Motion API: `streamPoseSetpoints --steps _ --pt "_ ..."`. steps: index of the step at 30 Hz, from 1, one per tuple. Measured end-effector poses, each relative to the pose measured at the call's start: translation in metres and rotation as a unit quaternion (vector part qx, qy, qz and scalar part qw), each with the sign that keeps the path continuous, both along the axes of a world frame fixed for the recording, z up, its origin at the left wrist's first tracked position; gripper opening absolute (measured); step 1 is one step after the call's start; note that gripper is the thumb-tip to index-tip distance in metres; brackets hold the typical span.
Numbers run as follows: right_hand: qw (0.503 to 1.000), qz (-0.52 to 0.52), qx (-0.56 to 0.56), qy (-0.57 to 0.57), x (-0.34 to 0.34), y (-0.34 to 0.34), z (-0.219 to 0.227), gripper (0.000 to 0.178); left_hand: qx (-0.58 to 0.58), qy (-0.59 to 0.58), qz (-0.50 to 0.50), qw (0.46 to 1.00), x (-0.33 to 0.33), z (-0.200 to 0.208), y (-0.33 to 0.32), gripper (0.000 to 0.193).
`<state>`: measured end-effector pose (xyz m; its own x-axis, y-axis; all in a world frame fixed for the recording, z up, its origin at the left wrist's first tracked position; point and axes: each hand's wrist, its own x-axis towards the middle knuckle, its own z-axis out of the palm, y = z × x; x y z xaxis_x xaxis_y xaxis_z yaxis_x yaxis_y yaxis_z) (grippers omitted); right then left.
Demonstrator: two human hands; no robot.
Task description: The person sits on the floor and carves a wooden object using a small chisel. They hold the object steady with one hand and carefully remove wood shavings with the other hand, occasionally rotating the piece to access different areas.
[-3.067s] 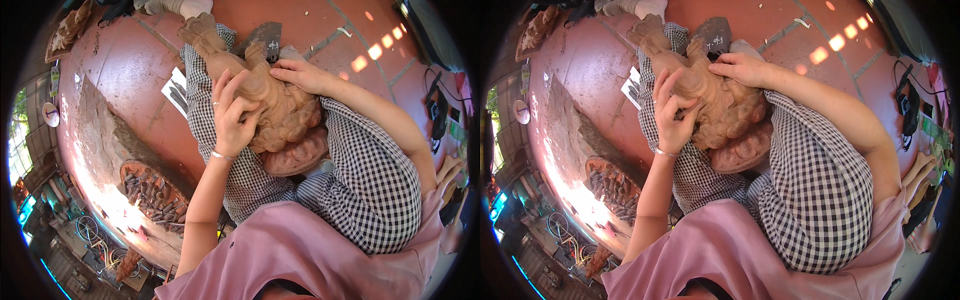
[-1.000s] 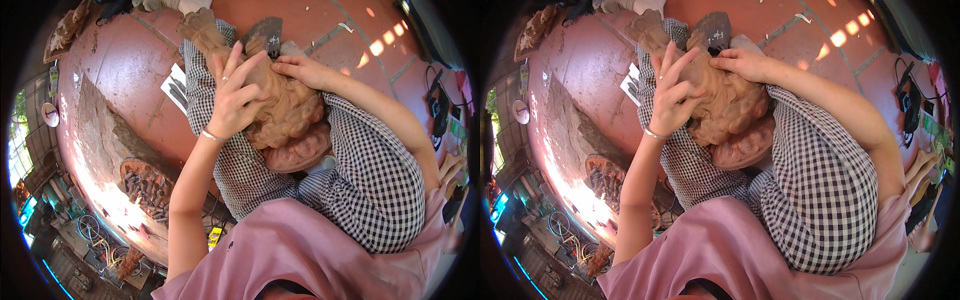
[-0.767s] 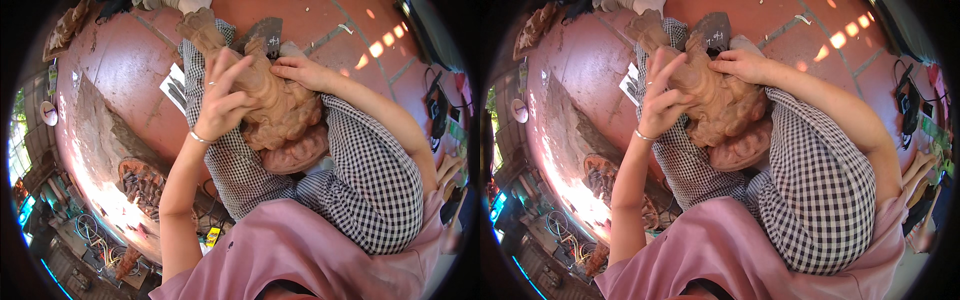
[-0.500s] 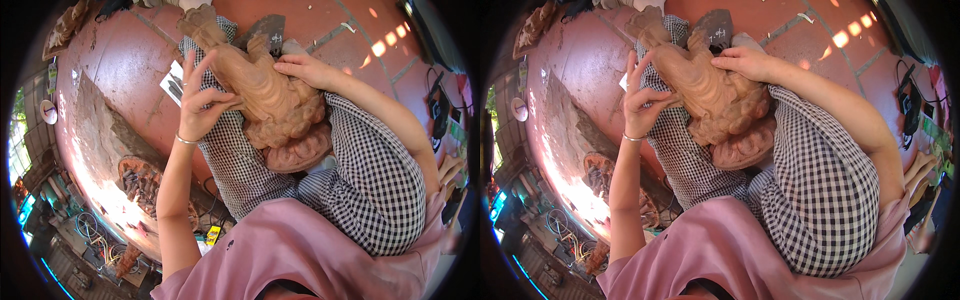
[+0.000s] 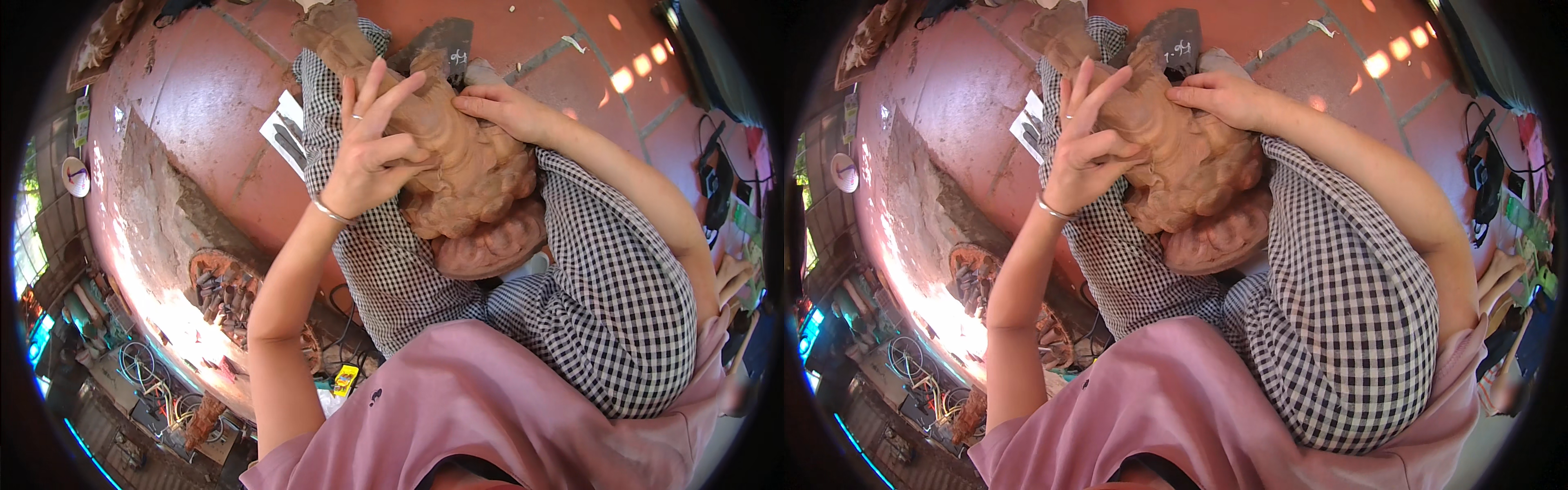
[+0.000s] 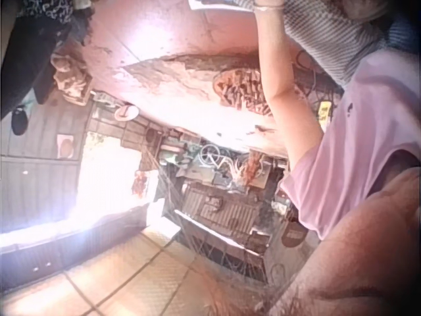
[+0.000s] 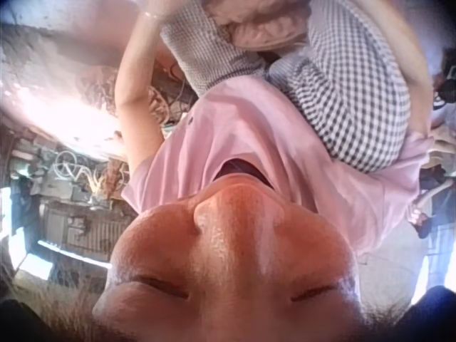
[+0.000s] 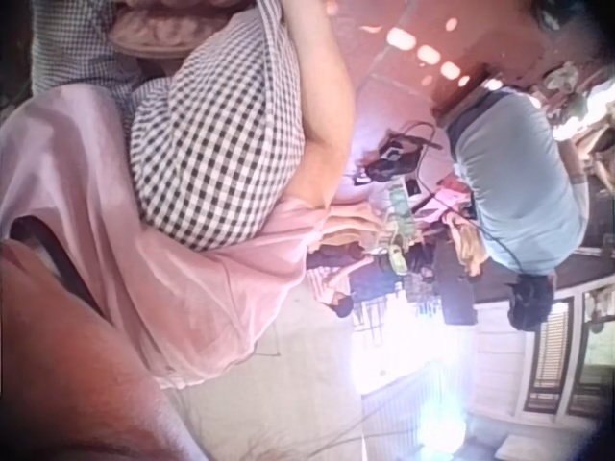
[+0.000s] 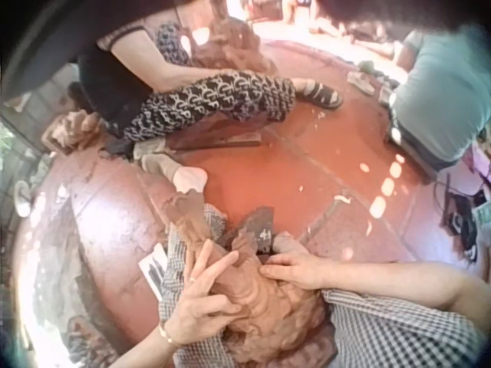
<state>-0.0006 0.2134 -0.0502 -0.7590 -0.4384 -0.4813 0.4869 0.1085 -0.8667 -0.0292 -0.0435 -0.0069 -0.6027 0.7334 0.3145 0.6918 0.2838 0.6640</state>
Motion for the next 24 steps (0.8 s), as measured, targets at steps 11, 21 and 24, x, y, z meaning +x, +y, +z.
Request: streamPoseSetpoints --steps 11,21,24 --pt "0.999 -0.021 0.027 0.030 0.004 -0.007 -0.018 0.039 -0.054 -0.017 0.137 0.989 0.051 0.018 0.018 0.024" --pt "0.999 -0.044 -0.002 0.021 0.003 0.002 -0.032 0.049 -0.054 -0.005 0.209 0.977 0.058 0.023 0.053 0.026" --pt "0.995 -0.042 -0.041 -0.082 -0.009 0.014 -0.046 0.047 -0.060 0.011 0.212 0.975 0.054 0.028 0.058 0.026"
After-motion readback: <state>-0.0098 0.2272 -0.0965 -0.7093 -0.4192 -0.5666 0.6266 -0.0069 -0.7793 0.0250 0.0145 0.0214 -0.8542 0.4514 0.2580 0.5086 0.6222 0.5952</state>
